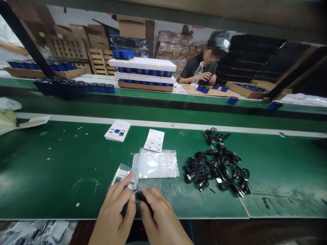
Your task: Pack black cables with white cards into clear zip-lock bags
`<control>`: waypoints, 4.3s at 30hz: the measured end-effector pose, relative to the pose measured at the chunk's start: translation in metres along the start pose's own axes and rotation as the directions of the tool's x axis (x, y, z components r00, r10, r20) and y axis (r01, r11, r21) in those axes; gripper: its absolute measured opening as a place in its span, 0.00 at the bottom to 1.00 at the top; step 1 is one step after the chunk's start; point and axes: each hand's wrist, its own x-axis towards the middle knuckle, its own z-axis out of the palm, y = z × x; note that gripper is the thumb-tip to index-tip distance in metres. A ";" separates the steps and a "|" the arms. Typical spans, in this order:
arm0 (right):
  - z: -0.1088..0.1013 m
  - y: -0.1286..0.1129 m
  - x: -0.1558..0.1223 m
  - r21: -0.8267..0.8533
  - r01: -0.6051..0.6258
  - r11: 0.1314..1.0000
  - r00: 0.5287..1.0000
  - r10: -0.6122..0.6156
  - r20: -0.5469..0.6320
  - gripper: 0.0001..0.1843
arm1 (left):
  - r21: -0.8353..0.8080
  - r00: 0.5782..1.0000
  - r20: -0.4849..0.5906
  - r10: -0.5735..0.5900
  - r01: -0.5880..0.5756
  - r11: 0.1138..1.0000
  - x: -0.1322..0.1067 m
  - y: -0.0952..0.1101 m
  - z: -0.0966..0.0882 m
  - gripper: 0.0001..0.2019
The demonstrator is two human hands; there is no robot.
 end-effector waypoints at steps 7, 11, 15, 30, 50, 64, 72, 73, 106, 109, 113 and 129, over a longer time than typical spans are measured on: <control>-0.025 0.002 -0.002 0.266 0.080 0.961 0.977 -0.128 0.168 0.29 | -0.048 0.996 -0.087 0.010 -0.015 0.999 -0.002 0.012 0.003 0.08; -0.028 0.007 0.000 0.387 -0.104 0.916 0.970 0.008 0.241 0.16 | -0.076 0.990 -0.142 0.014 -0.025 0.997 -0.002 0.014 0.010 0.09; -0.014 0.014 0.005 0.378 -0.128 0.917 0.989 0.148 -0.026 0.08 | -0.050 0.980 -0.182 0.076 -0.086 0.995 -0.003 0.017 0.015 0.10; 0.011 0.021 0.007 0.114 0.111 0.987 0.860 -0.038 -0.509 0.05 | -0.074 0.974 -0.205 0.096 -0.114 0.991 -0.001 0.026 0.014 0.11; -0.026 0.005 0.006 0.607 -0.074 0.791 0.990 0.133 -0.053 0.13 | -0.403 0.953 0.173 -0.250 0.300 0.865 0.023 0.024 -0.029 0.05; -0.030 0.004 0.004 0.183 -0.039 0.982 0.982 0.071 -0.173 0.10 | -0.497 0.928 0.291 -0.234 0.356 0.792 0.010 0.000 -0.023 0.13; -0.027 0.003 0.002 0.125 -0.021 0.992 0.985 0.042 -0.165 0.10 | -0.375 0.973 0.176 -0.148 0.205 0.904 0.007 0.002 -0.028 0.12; -0.027 0.003 0.002 0.139 -0.019 0.990 0.985 0.042 -0.166 0.10 | -0.377 0.976 0.163 -0.146 0.198 0.905 0.007 0.003 -0.028 0.12; 0.044 0.008 0.000 -0.012 0.281 0.960 0.789 -0.238 -0.566 0.17 | -0.556 0.931 -0.227 -0.286 0.117 0.823 -0.009 0.035 0.020 0.16; 0.038 0.006 0.000 0.096 0.262 0.960 0.810 -0.164 -0.564 0.11 | -0.555 0.948 -0.204 -0.245 0.094 0.826 -0.006 0.029 0.014 0.14; 0.015 0.003 0.001 0.256 0.207 0.944 0.896 -0.078 -0.438 0.12 | -0.581 0.977 -0.044 -0.207 0.143 0.801 0.002 0.019 -0.001 0.12; -0.001 0.000 -0.001 0.321 0.193 0.927 0.955 -0.102 -0.279 0.13 | -0.584 0.960 0.231 -0.158 0.267 0.767 0.008 0.017 -0.024 0.13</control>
